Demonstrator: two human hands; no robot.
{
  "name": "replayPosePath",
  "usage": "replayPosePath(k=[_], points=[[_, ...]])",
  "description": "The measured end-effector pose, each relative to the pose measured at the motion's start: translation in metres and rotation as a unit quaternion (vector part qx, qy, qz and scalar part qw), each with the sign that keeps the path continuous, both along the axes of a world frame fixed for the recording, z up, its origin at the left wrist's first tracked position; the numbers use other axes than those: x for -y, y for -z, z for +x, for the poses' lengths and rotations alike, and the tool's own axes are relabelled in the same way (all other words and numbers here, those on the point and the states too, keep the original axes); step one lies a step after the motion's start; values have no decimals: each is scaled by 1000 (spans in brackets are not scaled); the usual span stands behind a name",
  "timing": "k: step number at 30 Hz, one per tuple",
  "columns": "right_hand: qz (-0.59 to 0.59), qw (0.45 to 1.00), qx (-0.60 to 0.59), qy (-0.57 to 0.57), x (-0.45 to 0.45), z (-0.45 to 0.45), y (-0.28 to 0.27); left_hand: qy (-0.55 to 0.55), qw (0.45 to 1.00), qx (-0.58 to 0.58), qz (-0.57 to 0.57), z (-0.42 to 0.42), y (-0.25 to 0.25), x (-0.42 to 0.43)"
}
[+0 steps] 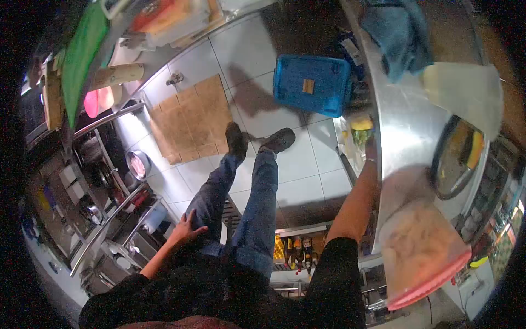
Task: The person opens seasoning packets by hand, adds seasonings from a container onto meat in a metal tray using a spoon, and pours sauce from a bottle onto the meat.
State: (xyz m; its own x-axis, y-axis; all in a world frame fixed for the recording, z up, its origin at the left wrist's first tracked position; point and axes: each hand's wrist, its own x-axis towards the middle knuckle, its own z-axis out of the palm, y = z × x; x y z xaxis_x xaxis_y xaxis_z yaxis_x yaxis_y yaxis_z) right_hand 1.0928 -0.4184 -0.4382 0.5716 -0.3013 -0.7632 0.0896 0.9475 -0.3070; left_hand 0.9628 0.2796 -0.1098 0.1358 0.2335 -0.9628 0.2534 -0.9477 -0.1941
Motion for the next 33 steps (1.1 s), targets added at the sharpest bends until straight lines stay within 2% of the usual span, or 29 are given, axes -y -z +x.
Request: replayPosePath(k=[1,3,5,6,7,8,10,11,12,14,15,17,18,20,24,26,27,29,30,31,32,33], points=[[6,1000,-1,-23,0,5,14,-1,1000,-8,2,4,5,11],[77,990,45,-110,-19,11,51,71,997,-27,32,17,20,30],[247,908,192,-280,-67,9,103,99,994,-19,31,23,27,40],[221,913,147,-310,-94,1,126,104,994,5,40,21,34,40],[117,928,-222,-277,-152,36,68,109,992,30,50,18,38,40],[54,918,-187,-346,-164,13,127,109,992,25,52,20,39,39],[-70,876,-296,-374,-188,23,171,91,994,37,47,23,43,38],[-15,880,-389,-271,-199,41,175,86,994,41,46,24,46,36],[-12,880,-391,-270,-195,37,203,85,994,48,47,21,46,34],[-40,946,-289,-143,-185,31,252,87,994,54,48,28,52,32],[-38,945,-293,-142,-189,37,259,77,994,50,59,32,50,34],[-134,954,-243,-111,-195,50,272,68,994,44,69,30,55,33],[-134,953,-248,-110,-203,51,277,74,993,62,67,26,56,29],[-207,955,-207,-49,-216,50,274,81,992,78,56,22,55,27],[-253,944,-211,-18,-242,70,138,71,993,70,65,26,53,31],[-287,936,-204,-10,-226,51,88,63,994,57,64,27,52,32],[-269,945,-187,9,-198,21,99,60,995,60,58,26,52,32],[-298,920,-253,9,-152,-3,65,58,995,65,50,24,52,33],[-285,925,-250,1,-126,-14,41,64,995,55,57,24,52,34],[-226,946,-217,87,-105,-20,19,69,994,45,66,24,52,34],[-226,966,-121,43,-49,-63,46,70,994,48,67,22,52,34],[-237,967,-93,5,14,-117,84,82,993,59,61,20,52,32]])
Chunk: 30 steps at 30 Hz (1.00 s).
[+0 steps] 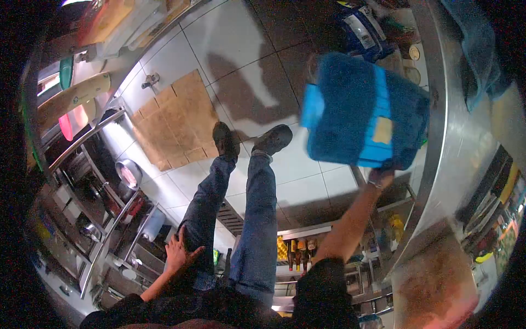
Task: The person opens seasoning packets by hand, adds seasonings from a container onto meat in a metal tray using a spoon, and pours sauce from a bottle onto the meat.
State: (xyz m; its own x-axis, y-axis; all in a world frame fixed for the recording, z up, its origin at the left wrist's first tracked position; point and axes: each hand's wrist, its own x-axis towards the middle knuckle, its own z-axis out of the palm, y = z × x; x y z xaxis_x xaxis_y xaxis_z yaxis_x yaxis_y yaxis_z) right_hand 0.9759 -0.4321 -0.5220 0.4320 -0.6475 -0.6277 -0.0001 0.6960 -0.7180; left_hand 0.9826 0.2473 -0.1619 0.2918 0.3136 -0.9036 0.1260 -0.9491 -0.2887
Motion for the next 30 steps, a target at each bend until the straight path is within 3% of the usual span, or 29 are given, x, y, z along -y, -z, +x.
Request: replayPosePath(k=[4,7,9,10,12,14,17,20,26,30], points=[[-31,993,-75,89,38,13,-26,55,998,28,-13,2,0,4],[-70,986,-127,77,43,19,-15,52,999,3,-8,9,-3,4],[-156,966,-201,43,29,27,-12,67,998,8,-10,7,-1,5],[-262,927,-268,-6,13,34,-15,78,997,11,-10,6,-2,5],[-483,771,-402,-106,-37,54,-37,84,996,4,-12,6,-2,4],[-633,622,-402,-226,-95,77,-71,87,996,8,-12,8,1,6],[-666,499,-392,-392,-167,97,-92,82,997,-13,-8,18,-5,11],[-591,506,-472,-415,-196,81,-54,88,996,-21,-10,24,-4,8],[-453,605,-524,-392,-197,77,-52,143,990,-11,-16,40,-8,9],[-445,544,-624,-341,-188,54,-45,182,981,56,-40,61,-27,19]])
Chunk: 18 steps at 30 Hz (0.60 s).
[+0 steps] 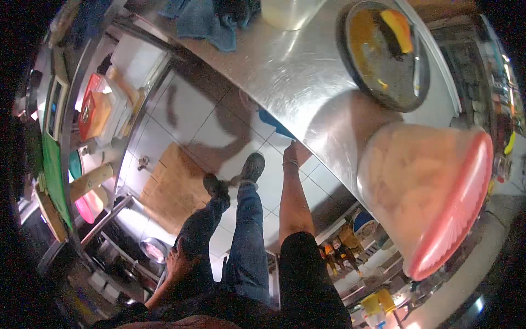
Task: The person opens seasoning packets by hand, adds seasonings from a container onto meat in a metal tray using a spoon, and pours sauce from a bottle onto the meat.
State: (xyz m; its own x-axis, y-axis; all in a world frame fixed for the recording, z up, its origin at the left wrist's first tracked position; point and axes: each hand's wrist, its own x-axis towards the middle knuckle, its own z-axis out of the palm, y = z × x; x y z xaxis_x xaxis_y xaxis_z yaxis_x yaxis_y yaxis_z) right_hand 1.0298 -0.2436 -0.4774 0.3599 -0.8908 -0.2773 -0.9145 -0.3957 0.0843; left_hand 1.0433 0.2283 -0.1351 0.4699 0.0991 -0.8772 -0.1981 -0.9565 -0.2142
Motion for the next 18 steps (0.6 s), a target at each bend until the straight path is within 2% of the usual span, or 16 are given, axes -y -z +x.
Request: replayPosePath(k=[2,3,4,6,7,8,10,11,16,18], points=[[24,993,118,11,11,-10,-5,-16,998,-23,-55,15,-15,3],[4,998,60,-2,14,-13,-6,-4,998,-16,-62,17,-8,-5],[-1,998,65,10,18,-17,-6,-3,995,-40,-92,13,4,-21],[24,999,-2,-48,24,-19,-14,12,990,-63,-123,4,20,-48],[103,993,-46,-26,32,-18,-21,63,991,-61,-96,1,27,-58],[83,993,-76,-40,31,-19,-25,111,990,-61,-66,0,28,-68],[62,993,-89,-39,33,-21,-24,89,991,-69,-72,12,26,-78],[-11,996,-77,-47,34,-22,-8,76,990,-82,-81,16,24,-83],[-51,997,4,49,37,-32,-6,78,991,-93,-60,21,33,-114],[-90,995,-8,32,30,-34,-3,79,989,-91,-87,25,29,-119]])
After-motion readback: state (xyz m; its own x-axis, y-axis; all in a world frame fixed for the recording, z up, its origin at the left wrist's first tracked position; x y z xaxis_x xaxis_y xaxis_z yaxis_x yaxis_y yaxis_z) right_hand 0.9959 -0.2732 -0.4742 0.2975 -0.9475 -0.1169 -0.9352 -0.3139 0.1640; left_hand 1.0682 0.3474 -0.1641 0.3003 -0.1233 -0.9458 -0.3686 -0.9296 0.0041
